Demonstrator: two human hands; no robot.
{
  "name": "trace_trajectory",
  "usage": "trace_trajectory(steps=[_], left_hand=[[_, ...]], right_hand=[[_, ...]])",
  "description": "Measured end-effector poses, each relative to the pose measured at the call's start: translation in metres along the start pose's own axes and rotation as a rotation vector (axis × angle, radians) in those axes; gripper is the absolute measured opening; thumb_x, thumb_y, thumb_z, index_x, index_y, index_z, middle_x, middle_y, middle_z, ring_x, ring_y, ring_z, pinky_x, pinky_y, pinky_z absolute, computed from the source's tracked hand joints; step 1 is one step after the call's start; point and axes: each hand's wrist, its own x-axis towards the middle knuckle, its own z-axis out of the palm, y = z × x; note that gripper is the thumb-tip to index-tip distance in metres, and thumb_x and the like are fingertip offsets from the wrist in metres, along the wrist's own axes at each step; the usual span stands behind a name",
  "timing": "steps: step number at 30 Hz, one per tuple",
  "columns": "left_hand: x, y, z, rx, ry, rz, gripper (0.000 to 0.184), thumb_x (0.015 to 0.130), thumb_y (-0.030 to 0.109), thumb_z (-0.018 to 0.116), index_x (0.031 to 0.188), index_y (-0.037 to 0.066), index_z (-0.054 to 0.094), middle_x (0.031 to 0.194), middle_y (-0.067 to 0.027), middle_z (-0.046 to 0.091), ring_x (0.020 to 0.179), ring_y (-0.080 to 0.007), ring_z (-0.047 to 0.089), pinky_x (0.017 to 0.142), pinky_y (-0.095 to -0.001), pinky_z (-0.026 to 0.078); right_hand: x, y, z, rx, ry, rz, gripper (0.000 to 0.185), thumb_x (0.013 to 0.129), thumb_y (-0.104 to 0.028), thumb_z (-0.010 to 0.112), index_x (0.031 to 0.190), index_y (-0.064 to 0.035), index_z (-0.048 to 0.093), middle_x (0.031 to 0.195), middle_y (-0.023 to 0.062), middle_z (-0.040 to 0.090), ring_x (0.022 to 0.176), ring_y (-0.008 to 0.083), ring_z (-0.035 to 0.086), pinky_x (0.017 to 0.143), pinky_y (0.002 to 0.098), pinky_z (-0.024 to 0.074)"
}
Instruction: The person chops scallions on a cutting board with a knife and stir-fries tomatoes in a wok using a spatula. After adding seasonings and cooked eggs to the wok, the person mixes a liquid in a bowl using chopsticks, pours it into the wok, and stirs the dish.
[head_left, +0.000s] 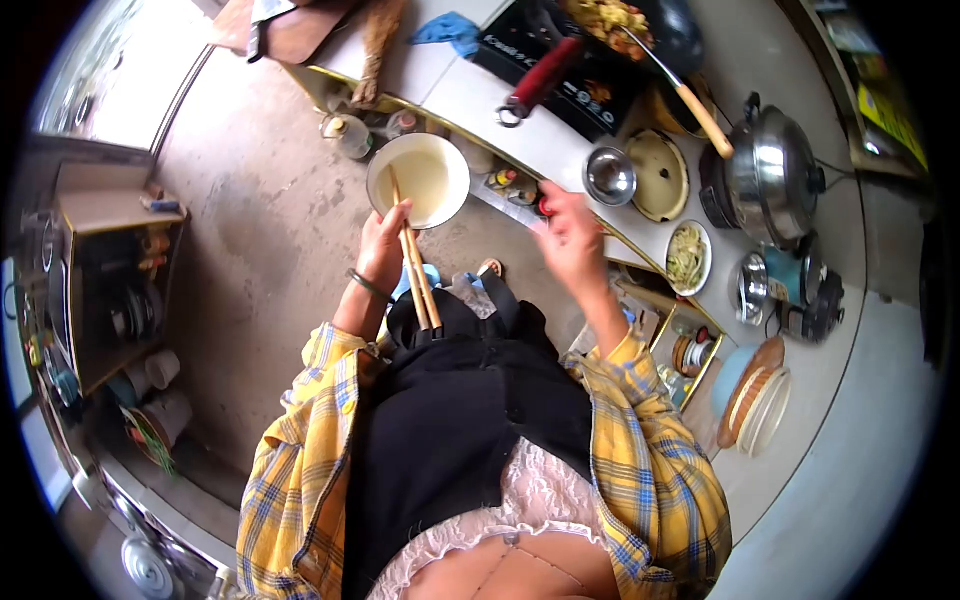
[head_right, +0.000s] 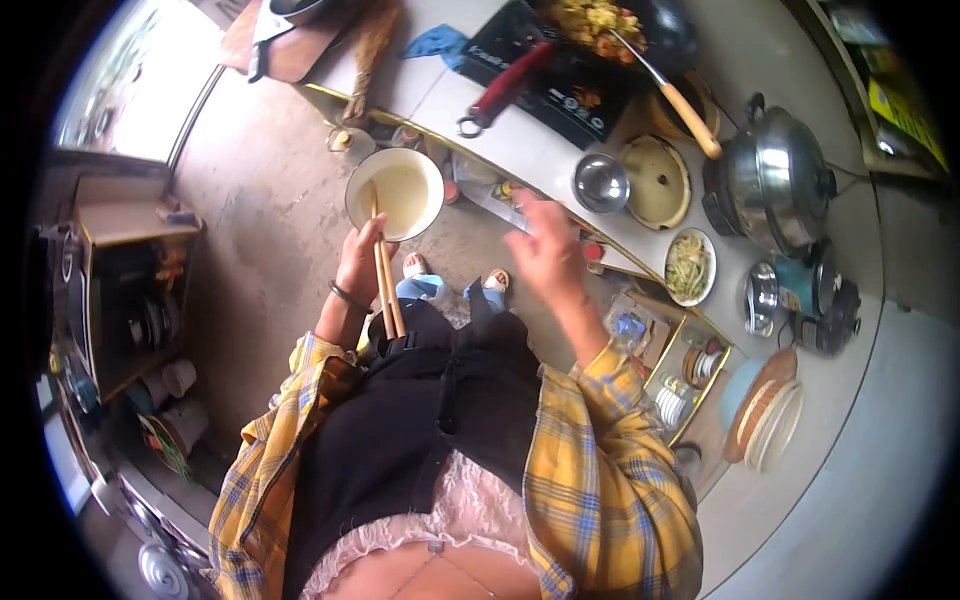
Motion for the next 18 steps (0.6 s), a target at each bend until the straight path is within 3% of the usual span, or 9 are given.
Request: trace_trajectory(steps=[1,3,4,6,9,10,12,15,18], left_hand=[[0.007,-0.006,-0.015,0.019,-0.029,-0.063,0.032,0.089,0.034,0.063,0.107,0.008,0.057,0.091,0.0012,0.055,0.083,-0.0096,0.052,0.078,-0.0288,0.043],[0.012,-0.006,-0.022,-0.097,-0.1,0.007,0.028,0.09,0.03,0.062,0.102,0.005,0.059,0.086,-0.0013,0.058,0.075,-0.0101,0.054,0.067,-0.0268,0.044],[0.01,-0.002,-0.023,-0.19,-0.119,0.027,0.025,0.091,0.027,0.061,0.099,0.004,0.061,0.081,-0.0013,0.06,0.07,-0.0098,0.054,0.063,-0.0265,0.042],[0.015,-0.002,-0.039,-0.215,-0.142,-0.022,0.031,0.093,0.031,0.062,0.107,0.004,0.059,0.093,-0.0031,0.062,0.082,-0.011,0.059,0.072,-0.0268,0.046],[0.014,0.012,-0.053,-0.232,-0.141,-0.085,0.043,0.094,0.041,0.061,0.117,0.005,0.055,0.11,-0.0039,0.062,0.097,-0.0121,0.06,0.086,-0.029,0.048],[0.015,0.015,-0.058,-0.214,-0.111,-0.063,0.043,0.094,0.041,0.062,0.117,0.005,0.055,0.11,-0.0037,0.062,0.097,-0.0121,0.06,0.086,-0.0294,0.048],[0.014,0.024,-0.066,-0.178,-0.05,-0.026,0.043,0.093,0.041,0.062,0.116,0.005,0.056,0.11,-0.0032,0.062,0.098,-0.012,0.06,0.086,-0.0301,0.048],[0.014,0.035,-0.083,-0.028,-0.018,-0.018,0.044,0.091,0.044,0.064,0.114,0.006,0.059,0.104,0.0005,0.063,0.09,-0.0062,0.057,0.074,-0.0223,0.045],[0.018,0.036,-0.098,0.036,0.005,0.005,0.043,0.09,0.044,0.066,0.108,0.006,0.061,0.097,0.0022,0.063,0.083,-0.0027,0.055,0.066,-0.018,0.041]], right_hand=[[0.004,-0.038,0.014,-0.092,-0.16,-0.189,0.062,0.073,-0.013,0.077,0.131,-0.0187,0.055,0.115,0.0072,0.052,0.09,0.0231,0.062,0.067,0.0346,0.0544],[0.01,-0.087,0.041,-0.159,-0.34,-0.457,0.077,0.068,-0.015,0.079,0.138,-0.0245,0.049,0.111,0.0058,0.05,0.095,0.0239,0.06,0.073,0.0346,0.0537],[0.019,-0.105,0.055,-0.143,-0.333,-0.591,0.063,0.071,-0.017,0.076,0.13,-0.0217,0.057,0.108,0.0062,0.05,0.096,0.0229,0.058,0.072,0.0358,0.0528],[0.026,-0.117,0.087,-0.119,-0.331,-0.686,0.037,0.074,-0.019,0.072,0.11,-0.015,0.066,0.099,0.0063,0.052,0.089,0.0228,0.059,0.068,0.0357,0.0519],[0.032,-0.123,0.106,-0.147,-0.295,-0.661,0.015,0.079,-0.02,0.068,0.09,-0.0093,0.066,0.089,0.006,0.053,0.082,0.0238,0.059,0.067,0.0347,0.0513],[0.037,-0.128,0.1,-0.061,-0.261,-0.559,0.008,0.083,-0.014,0.066,0.084,-0.0058,0.063,0.084,0.0072,0.055,0.075,0.0254,0.06,0.065,0.0345,0.0519],[0.054,-0.137,0.086,0.01,-0.153,-0.429,0.006,0.087,-0.008,0.063,0.087,-0.0019,0.065,0.085,0.0088,0.059,0.071,0.0237,0.064,0.062,0.0325,0.0529],[0.072,-0.128,0.082,0.168,-0.078,-0.165,0.013,0.093,-0.007,0.06,0.091,0.0034,0.068,0.083,0.0102,0.065,0.07,0.0181,0.069,0.06,0.0277,0.0543],[0.067,-0.125,0.089,0.41,-0.246,0.102,0.016,0.094,-0.008,0.059,0.089,0.005,0.067,0.084,0.0088,0.065,0.072,0.0177,0.07,0.059,0.0254,0.0551]])
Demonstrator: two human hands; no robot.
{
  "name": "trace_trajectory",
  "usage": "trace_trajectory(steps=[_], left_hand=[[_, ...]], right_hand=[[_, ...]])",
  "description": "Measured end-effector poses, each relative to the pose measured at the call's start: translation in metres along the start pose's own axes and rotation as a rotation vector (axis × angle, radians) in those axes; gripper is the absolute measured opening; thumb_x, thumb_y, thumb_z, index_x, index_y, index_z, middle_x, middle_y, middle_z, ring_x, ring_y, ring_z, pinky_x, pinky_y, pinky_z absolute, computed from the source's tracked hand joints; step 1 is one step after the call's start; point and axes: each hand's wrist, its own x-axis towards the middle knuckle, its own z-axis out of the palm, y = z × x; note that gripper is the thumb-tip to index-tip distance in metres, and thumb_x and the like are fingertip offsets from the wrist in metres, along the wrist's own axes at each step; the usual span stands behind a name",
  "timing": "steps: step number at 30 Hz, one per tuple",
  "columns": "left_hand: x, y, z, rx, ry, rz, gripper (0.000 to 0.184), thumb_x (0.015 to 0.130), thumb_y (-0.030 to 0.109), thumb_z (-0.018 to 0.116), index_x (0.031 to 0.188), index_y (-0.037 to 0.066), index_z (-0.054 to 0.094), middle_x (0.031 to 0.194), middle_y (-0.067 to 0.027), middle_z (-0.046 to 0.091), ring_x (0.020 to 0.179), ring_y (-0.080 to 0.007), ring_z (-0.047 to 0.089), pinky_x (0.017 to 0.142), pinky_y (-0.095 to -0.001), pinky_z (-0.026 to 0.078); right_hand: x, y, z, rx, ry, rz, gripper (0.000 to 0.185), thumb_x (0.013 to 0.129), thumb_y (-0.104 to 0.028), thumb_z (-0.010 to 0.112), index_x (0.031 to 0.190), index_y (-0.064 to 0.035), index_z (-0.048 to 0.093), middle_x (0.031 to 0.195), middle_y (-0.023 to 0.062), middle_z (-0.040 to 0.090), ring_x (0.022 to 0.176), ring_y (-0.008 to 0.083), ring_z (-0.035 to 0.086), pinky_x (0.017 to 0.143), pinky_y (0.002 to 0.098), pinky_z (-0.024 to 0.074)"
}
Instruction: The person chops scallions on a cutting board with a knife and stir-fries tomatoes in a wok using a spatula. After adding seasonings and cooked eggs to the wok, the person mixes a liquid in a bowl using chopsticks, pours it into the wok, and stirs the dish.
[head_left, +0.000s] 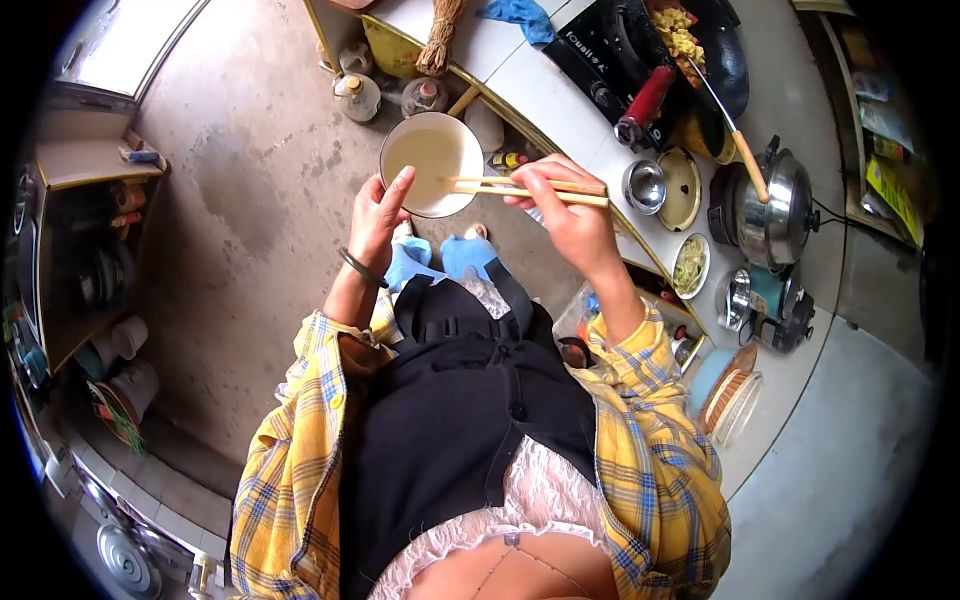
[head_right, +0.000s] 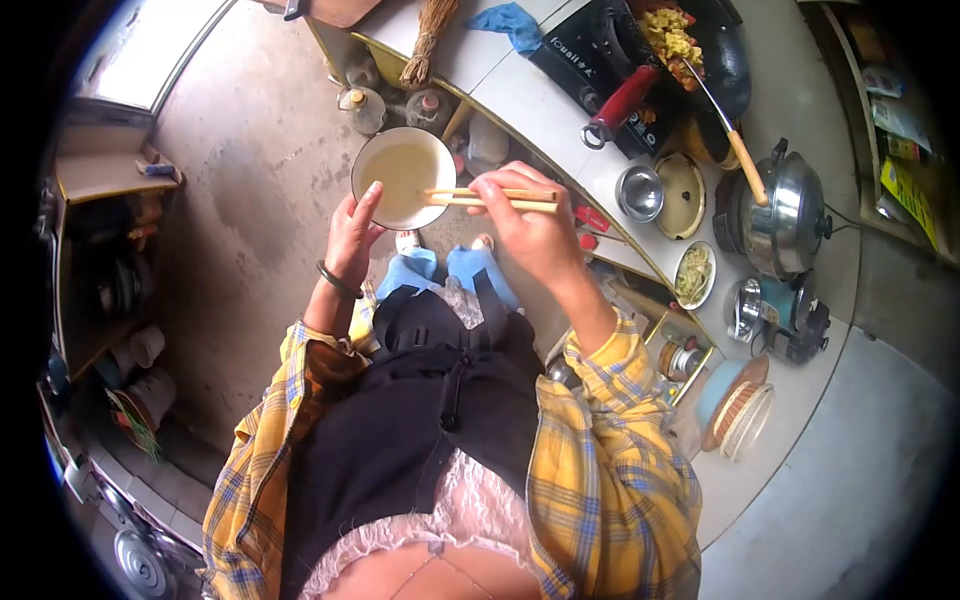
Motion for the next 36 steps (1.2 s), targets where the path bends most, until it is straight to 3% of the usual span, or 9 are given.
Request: trace_trajectory(steps=[5,8,16,19,22,26,30,34,36], left_hand=[[-0.001,0.008,-0.01,0.022,0.009,0.04,0.044,0.087,0.04,0.07,0.108,0.002,0.061,0.094,0.0,0.063,0.082,-0.004,0.055,0.065,-0.0193,0.043],[-0.002,0.012,-0.013,0.058,0.015,0.028,0.044,0.086,0.039,0.072,0.105,0.0,0.062,0.09,-0.0004,0.062,0.076,-0.0041,0.053,0.063,-0.0191,0.042],[-0.001,0.032,-0.024,0.163,-0.006,-0.117,0.04,0.086,0.044,0.069,0.09,0.004,0.064,0.075,0.0047,0.053,0.063,-0.0027,0.045,0.054,-0.0192,0.039],[0.001,0.036,-0.027,0.193,-0.037,-0.11,0.038,0.086,0.041,0.07,0.093,0.004,0.065,0.077,0.0042,0.054,0.065,-0.0029,0.047,0.056,-0.019,0.039],[0.004,0.032,-0.032,0.22,-0.054,-0.049,0.039,0.086,0.038,0.071,0.098,0.002,0.065,0.078,0.0036,0.057,0.067,-0.0035,0.048,0.058,-0.0196,0.039],[0.007,0.025,-0.044,0.17,0.033,0.085,0.042,0.086,0.036,0.072,0.105,-0.001,0.063,0.082,0.0023,0.06,0.071,-0.0045,0.051,0.061,-0.0209,0.041],[0.006,0.026,-0.058,0.081,0.089,0.12,0.046,0.086,0.034,0.073,0.111,-0.002,0.061,0.087,0.0,0.063,0.075,-0.0054,0.054,0.064,-0.0216,0.042],[0.009,0.026,-0.069,0.003,0.147,0.178,0.043,0.086,0.031,0.073,0.112,-0.002,0.06,0.092,-0.0017,0.064,0.081,-0.0065,0.056,0.068,-0.0218,0.043],[0.007,0.025,-0.072,-0.063,0.173,0.197,0.042,0.087,0.029,0.073,0.112,-0.002,0.06,0.093,-0.0019,0.064,0.082,-0.0068,0.057,0.07,-0.0219,0.043]], right_hand=[[0.027,0.003,-0.004,0.129,0.223,0.096,0.02,0.097,-0.01,0.057,0.094,0.0074,0.065,0.086,0.0111,0.069,0.069,0.0172,0.07,0.06,0.0236,0.0567],[0.032,0.01,0.004,0.141,0.043,0.17,0.02,0.096,-0.01,0.057,0.093,0.0078,0.065,0.082,0.0118,0.069,0.067,0.0166,0.07,0.061,0.0241,0.057],[0.057,0.009,-0.013,0.12,0.003,0.019,0.021,0.097,-0.011,0.056,0.09,0.0062,0.066,0.084,0.0114,0.068,0.068,0.0173,0.07,0.062,0.0243,0.057],[0.049,0.0,-0.024,0.069,-0.068,0.221,0.022,0.096,-0.013,0.058,0.09,0.0068,0.066,0.078,0.0123,0.069,0.064,0.0175,0.069,0.057,0.0242,0.0567],[0.05,0.002,-0.002,0.108,0.039,-0.04,0.024,0.097,-0.014,0.056,0.089,0.0063,0.066,0.079,0.0124,0.069,0.066,0.0175,0.07,0.06,0.0245,0.0568],[0.045,0.016,-0.003,0.114,0.021,0.166,0.025,0.098,-0.015,0.056,0.089,0.0063,0.064,0.079,0.0113,0.068,0.067,0.0175,0.07,0.061,0.025,0.0569],[0.057,0.009,0.023,0.139,0.087,-0.063,0.023,0.098,-0.014,0.055,0.091,0.0056,0.065,0.083,0.0116,0.068,0.067,0.0195,0.07,0.058,0.0261,0.0576],[0.05,0.014,0.03,0.186,0.0,0.179,0.024,0.098,-0.014,0.055,0.09,0.0056,0.065,0.083,0.0117,0.068,0.068,0.0205,0.07,0.059,0.0259,0.0577],[0.054,0.007,0.041,0.163,0.03,0.098,0.027,0.1,-0.017,0.053,0.09,0.0054,0.064,0.082,0.0115,0.067,0.068,0.0205,0.07,0.06,0.0256,0.0574]])
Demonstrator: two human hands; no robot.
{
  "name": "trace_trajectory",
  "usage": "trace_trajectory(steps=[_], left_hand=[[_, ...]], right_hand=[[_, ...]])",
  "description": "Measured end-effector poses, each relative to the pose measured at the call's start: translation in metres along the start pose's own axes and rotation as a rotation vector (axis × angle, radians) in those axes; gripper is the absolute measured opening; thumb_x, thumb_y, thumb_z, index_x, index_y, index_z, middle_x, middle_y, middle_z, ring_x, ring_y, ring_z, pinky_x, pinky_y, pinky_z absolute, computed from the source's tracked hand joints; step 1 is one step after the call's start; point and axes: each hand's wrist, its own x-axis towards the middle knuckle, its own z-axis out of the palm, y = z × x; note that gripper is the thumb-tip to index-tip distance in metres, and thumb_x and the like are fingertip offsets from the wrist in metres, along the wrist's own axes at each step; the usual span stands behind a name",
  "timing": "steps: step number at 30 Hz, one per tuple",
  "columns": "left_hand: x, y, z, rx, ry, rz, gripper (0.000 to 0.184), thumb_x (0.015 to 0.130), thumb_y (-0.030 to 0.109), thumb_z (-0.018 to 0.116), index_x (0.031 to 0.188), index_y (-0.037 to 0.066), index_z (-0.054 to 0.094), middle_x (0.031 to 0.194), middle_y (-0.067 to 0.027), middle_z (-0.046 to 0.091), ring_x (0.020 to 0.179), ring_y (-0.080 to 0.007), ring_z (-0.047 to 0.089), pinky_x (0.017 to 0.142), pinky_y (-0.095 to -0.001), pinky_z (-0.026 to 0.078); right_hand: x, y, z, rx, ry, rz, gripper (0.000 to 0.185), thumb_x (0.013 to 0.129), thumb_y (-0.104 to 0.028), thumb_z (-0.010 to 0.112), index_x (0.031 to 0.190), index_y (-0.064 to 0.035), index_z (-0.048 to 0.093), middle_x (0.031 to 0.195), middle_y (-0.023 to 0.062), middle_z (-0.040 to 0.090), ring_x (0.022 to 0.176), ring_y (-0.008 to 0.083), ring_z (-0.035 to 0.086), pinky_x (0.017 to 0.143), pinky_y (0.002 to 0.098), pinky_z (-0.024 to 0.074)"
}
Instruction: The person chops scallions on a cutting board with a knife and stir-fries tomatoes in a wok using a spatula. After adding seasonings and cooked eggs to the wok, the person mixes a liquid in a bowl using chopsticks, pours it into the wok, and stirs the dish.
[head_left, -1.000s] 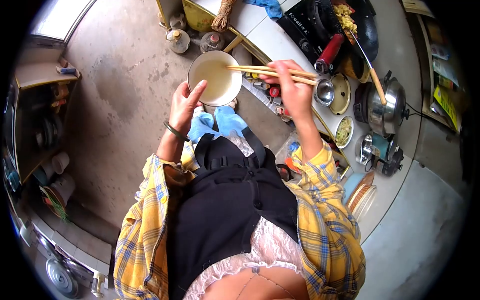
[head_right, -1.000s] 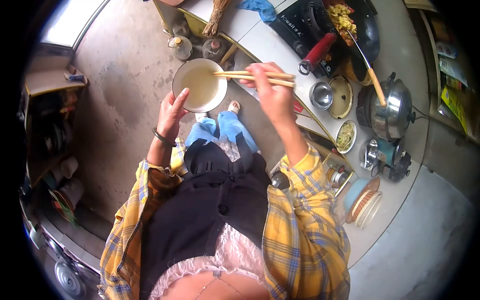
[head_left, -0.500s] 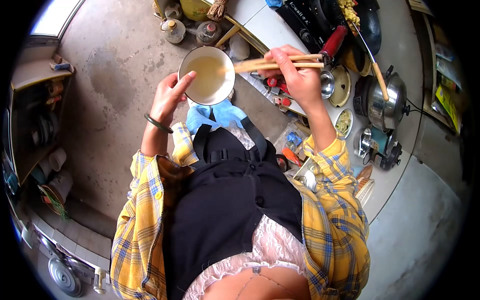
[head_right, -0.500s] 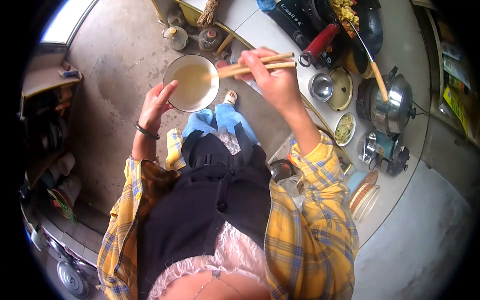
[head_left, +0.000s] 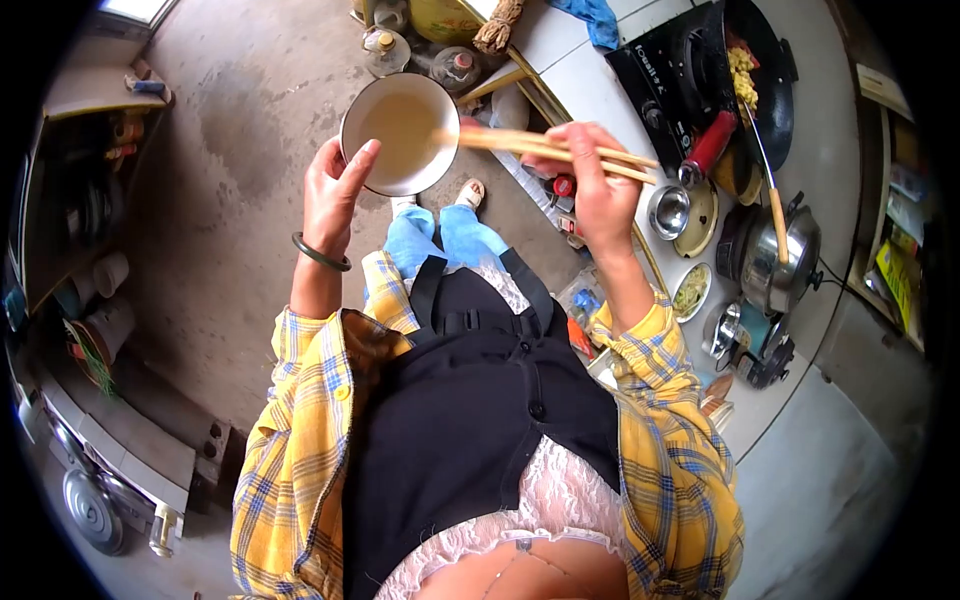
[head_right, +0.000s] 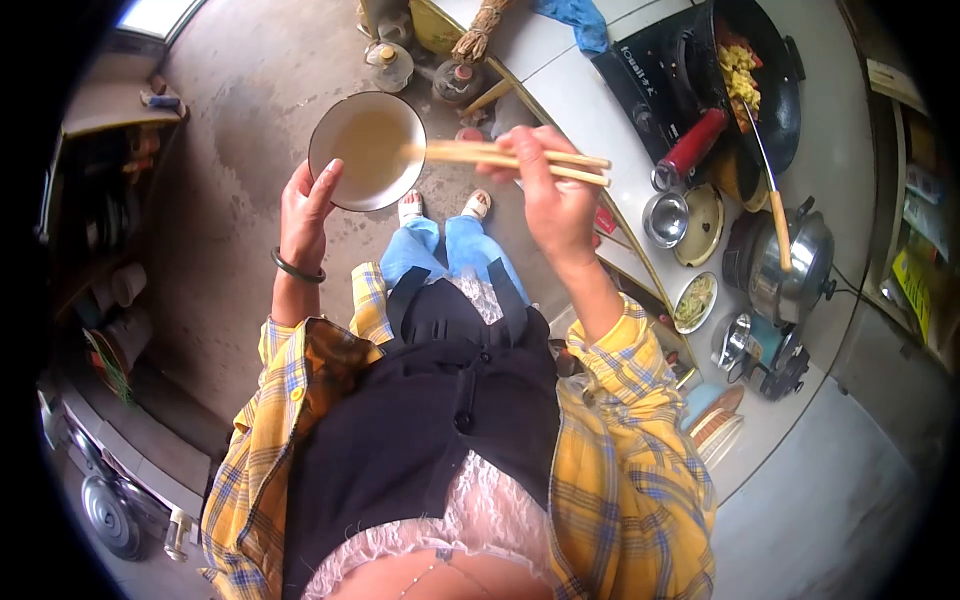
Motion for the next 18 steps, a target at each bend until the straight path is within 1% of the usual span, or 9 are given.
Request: trace_trajectory(steps=[2,4,6,9,12,14,15,16,18], left_hand=[[-0.001,0.005,-0.006,0.029,0.034,0.014,0.04,0.087,0.027,0.073,0.112,-0.002,0.061,0.094,-0.0019,0.064,0.083,-0.0068,0.057,0.07,-0.0219,0.043],[0.0,0.004,-0.01,0.021,0.061,0.015,0.039,0.087,0.027,0.073,0.112,-0.001,0.061,0.094,-0.0016,0.064,0.082,-0.0065,0.057,0.071,-0.0218,0.043],[0.003,-0.004,-0.013,-0.026,0.078,-0.001,0.039,0.087,0.027,0.073,0.111,-0.001,0.061,0.094,-0.001,0.064,0.081,-0.0059,0.056,0.07,-0.0216,0.043],[0.004,-0.01,-0.021,-0.005,0.108,-0.02,0.04,0.086,0.033,0.072,0.11,0.002,0.063,0.093,0.0002,0.064,0.077,-0.0043,0.055,0.066,-0.0209,0.042],[0.008,-0.01,-0.032,0.032,0.126,-0.172,0.042,0.086,0.04,0.07,0.107,0.005,0.064,0.09,0.0023,0.062,0.074,-0.0034,0.053,0.062,-0.0206,0.042],[0.008,-0.009,-0.035,0.032,0.068,-0.235,0.044,0.086,0.045,0.068,0.105,0.006,0.066,0.087,0.0035,0.061,0.072,-0.0034,0.052,0.06,-0.0201,0.041],[0.008,-0.007,-0.037,0.032,0.041,-0.267,0.044,0.086,0.048,0.067,0.104,0.007,0.066,0.086,0.0041,0.06,0.072,-0.0034,0.052,0.059,-0.0199,0.041],[0.008,-0.003,-0.037,0.032,0.046,-0.271,0.045,0.086,0.049,0.067,0.103,0.007,0.067,0.085,0.0044,0.059,0.071,-0.0034,0.051,0.059,-0.0197,0.041],[0.009,0.006,-0.034,0.03,0.06,-0.277,0.046,0.086,0.051,0.065,0.102,0.007,0.067,0.083,0.005,0.058,0.071,-0.0034,0.051,0.059,-0.0194,0.041]], right_hand=[[0.008,-0.001,0.007,0.022,0.082,-0.024,0.028,0.1,-0.019,0.052,0.09,0.0053,0.064,0.082,0.0113,0.067,0.068,0.0205,0.07,0.06,0.0259,0.0574],[0.004,0.008,0.007,0.016,-0.04,0.1,0.027,0.1,-0.018,0.051,0.092,0.006,0.063,0.084,0.0133,0.068,0.071,0.0208,0.071,0.062,0.0261,0.0575],[0.001,0.012,0.018,0.054,-0.052,0.114,0.026,0.1,-0.016,0.051,0.093,0.0063,0.064,0.083,0.0134,0.069,0.069,0.021,0.071,0.059,0.0261,0.0572],[0.023,0.006,0.028,0.021,0.058,-0.05,0.026,0.098,-0.015,0.055,0.091,0.0067,0.066,0.082,0.0127,0.069,0.066,0.0201,0.07,0.056,0.0263,0.0572],[0.058,-0.011,0.045,-0.177,-0.192,0.038,0.026,0.095,-0.017,0.059,0.087,0.0061,0.067,0.078,0.0117,0.069,0.065,0.0184,0.07,0.053,0.0263,0.0566],[0.088,-0.019,0.06,-0.153,-0.217,-0.101,0.026,0.093,-0.019,0.062,0.086,0.005,0.069,0.075,0.0111,0.069,0.064,0.0168,0.07,0.053,0.0258,0.0562],[0.109,-0.018,0.064,-0.051,-0.293,-0.127,0.026,0.093,-0.02,0.062,0.086,0.0038,0.069,0.072,0.0104,0.069,0.06,0.0169,0.069,0.051,0.025,0.0556],[0.122,-0.022,0.06,-0.125,-0.341,-0.155,0.026,0.092,-0.02,0.063,0.084,0.0037,0.069,0.072,0.01,0.069,0.057,0.0176,0.069,0.05,0.0248,0.0559],[0.122,-0.022,0.053,-0.153,-0.382,0.022,0.025,0.092,-0.019,0.063,0.082,0.0033,0.068,0.072,0.0097,0.069,0.056,0.0179,0.069,0.048,0.0245,0.0551]])
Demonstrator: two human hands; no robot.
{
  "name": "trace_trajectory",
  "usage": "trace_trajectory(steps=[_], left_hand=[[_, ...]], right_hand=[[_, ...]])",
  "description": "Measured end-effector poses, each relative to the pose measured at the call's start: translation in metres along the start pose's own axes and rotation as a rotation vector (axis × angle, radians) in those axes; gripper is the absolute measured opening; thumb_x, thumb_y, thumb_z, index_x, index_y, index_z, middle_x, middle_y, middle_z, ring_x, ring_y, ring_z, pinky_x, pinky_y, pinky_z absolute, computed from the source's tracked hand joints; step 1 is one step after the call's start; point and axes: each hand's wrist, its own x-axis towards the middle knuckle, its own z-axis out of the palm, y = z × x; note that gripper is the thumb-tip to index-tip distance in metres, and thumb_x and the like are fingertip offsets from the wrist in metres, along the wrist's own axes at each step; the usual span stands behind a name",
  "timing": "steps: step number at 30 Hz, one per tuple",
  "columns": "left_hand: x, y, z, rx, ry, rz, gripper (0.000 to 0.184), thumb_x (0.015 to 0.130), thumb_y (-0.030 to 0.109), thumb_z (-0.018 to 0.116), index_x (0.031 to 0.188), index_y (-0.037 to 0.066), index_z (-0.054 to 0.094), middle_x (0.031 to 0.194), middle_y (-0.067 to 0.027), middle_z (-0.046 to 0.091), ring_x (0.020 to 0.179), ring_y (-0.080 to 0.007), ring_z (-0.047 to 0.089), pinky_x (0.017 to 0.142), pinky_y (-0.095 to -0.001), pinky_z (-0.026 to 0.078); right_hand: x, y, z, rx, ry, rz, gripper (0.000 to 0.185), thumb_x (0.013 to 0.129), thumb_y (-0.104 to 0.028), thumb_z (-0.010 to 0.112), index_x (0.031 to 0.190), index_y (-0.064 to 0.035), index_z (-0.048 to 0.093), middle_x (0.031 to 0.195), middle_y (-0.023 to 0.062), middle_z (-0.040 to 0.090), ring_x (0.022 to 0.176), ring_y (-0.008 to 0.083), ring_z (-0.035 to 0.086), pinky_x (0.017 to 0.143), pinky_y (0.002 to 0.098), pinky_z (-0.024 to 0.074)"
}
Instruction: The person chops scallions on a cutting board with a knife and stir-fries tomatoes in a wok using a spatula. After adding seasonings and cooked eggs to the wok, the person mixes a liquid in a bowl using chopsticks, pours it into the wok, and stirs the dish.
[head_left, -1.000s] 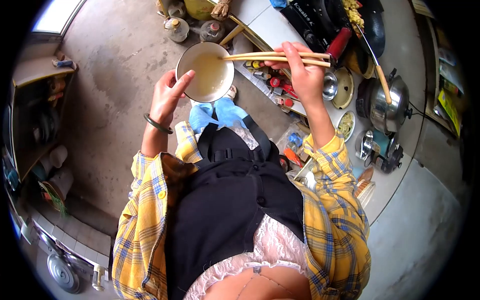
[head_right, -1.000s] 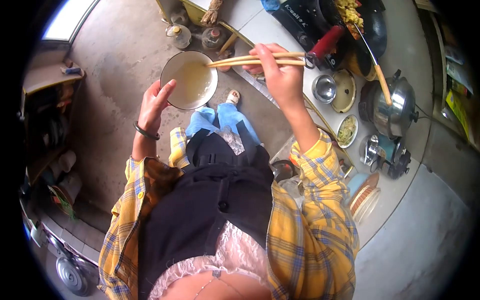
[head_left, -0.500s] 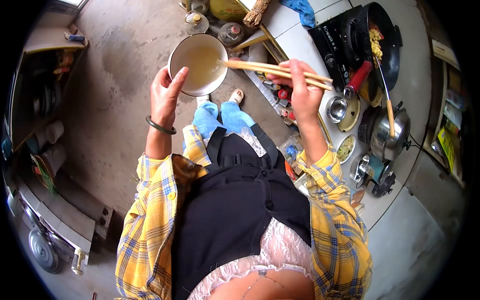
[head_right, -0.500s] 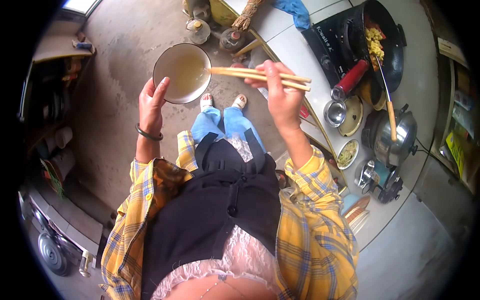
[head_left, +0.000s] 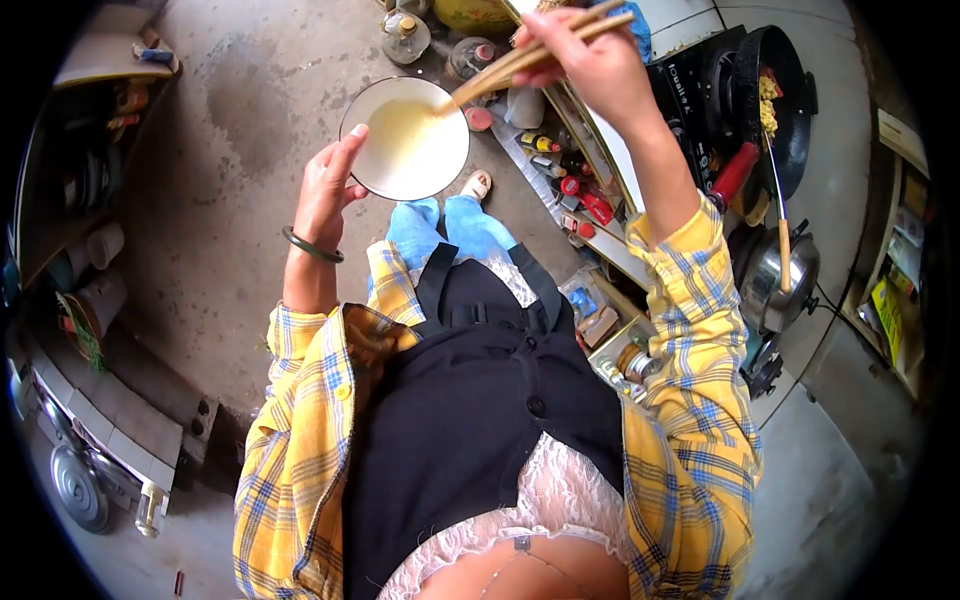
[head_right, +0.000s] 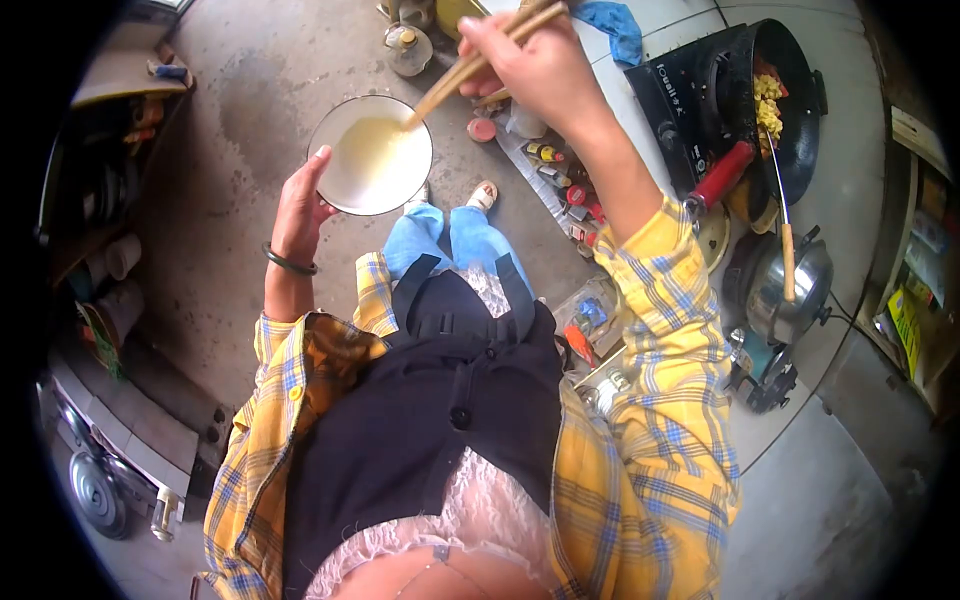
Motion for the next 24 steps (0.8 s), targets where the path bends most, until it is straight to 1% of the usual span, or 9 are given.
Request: trace_trajectory(steps=[2,6,10,11,12,14,18,21,24], left_hand=[[0.0,0.003,0.0,0.048,-0.003,-0.015,0.048,0.086,0.052,0.064,0.101,0.007,0.068,0.084,0.0047,0.059,0.071,-0.0031,0.051,0.058,-0.0193,0.041],[0.002,0.0,-0.009,0.057,-0.039,-0.038,0.05,0.086,0.053,0.063,0.103,0.006,0.068,0.084,0.0041,0.062,0.072,-0.0033,0.053,0.058,-0.0194,0.042],[0.002,0.005,-0.01,0.004,-0.047,-0.037,0.05,0.088,0.051,0.063,0.107,0.005,0.068,0.084,0.0033,0.064,0.07,-0.0038,0.056,0.057,-0.0187,0.042],[0.004,0.005,-0.013,0.006,-0.064,-0.042,0.05,0.088,0.05,0.062,0.108,0.005,0.068,0.084,0.0028,0.064,0.07,-0.0041,0.057,0.057,-0.0187,0.043],[0.004,0.006,-0.016,0.013,-0.083,-0.049,0.05,0.089,0.049,0.062,0.109,0.004,0.067,0.084,0.0024,0.065,0.07,-0.0043,0.059,0.056,-0.0188,0.043],[0.002,0.012,-0.02,0.009,-0.128,-0.041,0.05,0.09,0.047,0.061,0.112,0.002,0.066,0.09,-0.0011,0.067,0.075,-0.007,0.062,0.06,-0.0207,0.048],[-0.006,0.023,-0.015,0.012,-0.189,0.022,0.053,0.092,0.044,0.059,0.118,-0.003,0.062,0.102,-0.008,0.068,0.087,-0.0143,0.068,0.072,-0.0268,0.056],[-0.006,0.025,-0.014,-0.029,-0.192,-0.002,0.055,0.093,0.042,0.058,0.121,-0.004,0.059,0.11,-0.011,0.066,0.093,-0.0179,0.068,0.078,-0.0297,0.056],[-0.003,0.019,-0.017,-0.045,-0.187,0.024,0.055,0.094,0.042,0.057,0.123,-0.005,0.057,0.113,-0.0119,0.065,0.096,-0.0182,0.067,0.08,-0.0307,0.056]], right_hand=[[-0.012,0.006,-0.003,-0.081,-0.121,0.147,0.027,0.097,-0.022,0.057,0.088,0.0007,0.067,0.08,0.0105,0.07,0.065,0.0171,0.07,0.058,0.0244,0.0573],[-0.004,0.0,0.008,0.02,0.035,-0.114,0.026,0.097,-0.022,0.059,0.085,0.0004,0.067,0.073,0.0089,0.069,0.062,0.0164,0.07,0.054,0.0224,0.0551],[-0.014,-0.018,0.015,-0.118,-0.112,0.053,0.026,0.091,-0.022,0.065,0.079,0.0011,0.068,0.066,0.0067,0.067,0.055,0.0127,0.067,0.046,0.0221,0.0516],[-0.009,-0.026,0.02,-0.207,-0.14,-0.01,0.024,0.091,-0.021,0.065,0.082,0.0007,0.07,0.066,0.0063,0.067,0.055,0.0112,0.066,0.046,0.0206,0.0506],[-0.002,-0.059,0.025,-0.121,-0.261,0.047,0.025,0.094,-0.019,0.06,0.084,0.0026,0.068,0.065,0.0078,0.065,0.058,0.0122,0.061,0.052,0.0261,0.0467],[0.017,-0.078,0.038,-0.113,-0.272,-0.296,0.026,0.093,-0.013,0.061,0.073,0.0033,0.063,0.06,0.0063,0.061,0.055,0.0126,0.06,0.048,0.024,0.0468],[0.042,-0.068,0.029,-0.08,-0.244,-0.148,0.024,0.093,-0.018,0.06,0.081,0.0033,0.062,0.065,0.0074,0.064,0.055,0.0134,0.062,0.047,0.0253,0.0517],[0.022,-0.073,0.013,-0.183,-0.164,0.172,0.025,0.092,-0.02,0.061,0.079,0.0006,0.065,0.067,0.0083,0.066,0.055,0.0126,0.063,0.047,0.0247,0.0507],[0.014,-0.06,0.022,-0.084,-0.221,-0.209,0.027,0.093,-0.02,0.06,0.077,0.0004,0.066,0.063,0.0073,0.064,0.052,0.0118,0.06,0.045,0.0242,0.0471]])
